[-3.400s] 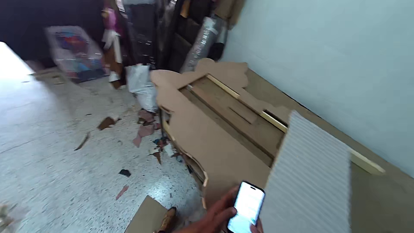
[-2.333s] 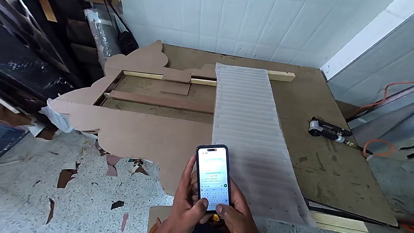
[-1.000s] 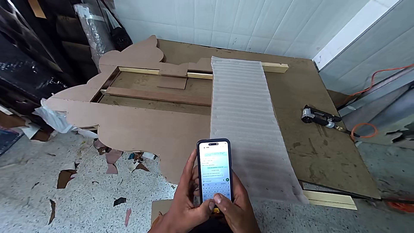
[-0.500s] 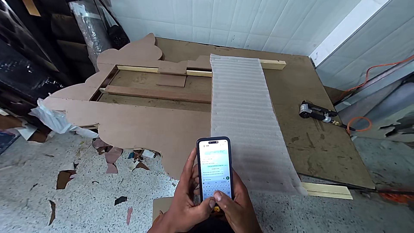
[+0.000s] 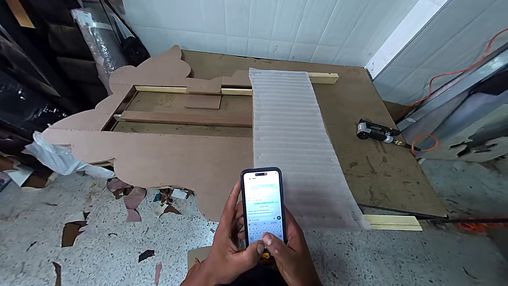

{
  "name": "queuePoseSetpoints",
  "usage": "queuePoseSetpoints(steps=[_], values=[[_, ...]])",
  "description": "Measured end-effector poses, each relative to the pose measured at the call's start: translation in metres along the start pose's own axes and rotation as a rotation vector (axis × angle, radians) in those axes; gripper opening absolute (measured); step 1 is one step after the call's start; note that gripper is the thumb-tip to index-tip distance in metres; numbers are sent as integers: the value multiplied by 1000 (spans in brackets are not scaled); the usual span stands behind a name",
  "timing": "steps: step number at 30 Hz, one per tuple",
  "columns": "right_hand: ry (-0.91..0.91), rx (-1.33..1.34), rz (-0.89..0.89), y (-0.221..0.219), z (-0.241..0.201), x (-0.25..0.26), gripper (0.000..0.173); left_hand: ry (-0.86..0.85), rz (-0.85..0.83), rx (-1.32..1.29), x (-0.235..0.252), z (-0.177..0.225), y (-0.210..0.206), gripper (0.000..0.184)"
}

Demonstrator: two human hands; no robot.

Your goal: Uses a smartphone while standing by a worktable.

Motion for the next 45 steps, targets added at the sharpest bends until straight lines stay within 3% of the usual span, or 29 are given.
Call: queuePoseSetpoints(steps=[13,21,26,32,35,43,45], values=[[44,-2,40,6,-1,14,64,-15,-63,9,22,-1,3,111],[98,159,-67,63,-9,93,61,-33,-136,-4,117,-37,8,101],[109,257,-133,127,4,174,59,-58,-129,-12,200,-93,12,93],[77,283,-148,226,55,277,57,-46,-192,53,294,-202,35,95],[76,272,-150,265,82,322,56,-29,-131,85,331,-256,53,91],[39,162,-26,310,143,391,45,-47,-5,74,378,-338,97,88],[46,149,-50,314,154,396,50,-26,56,80,381,-349,105,87]])
Point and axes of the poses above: each hand's wrist, its own x-axis towards the middle knuckle, its own y-axis out of the back of the hand, z = x × y, the point moved 5 cm from there along x, towards the middle knuckle, and after that the axes turned 4 degrees about -x, right-handed, at the moved point
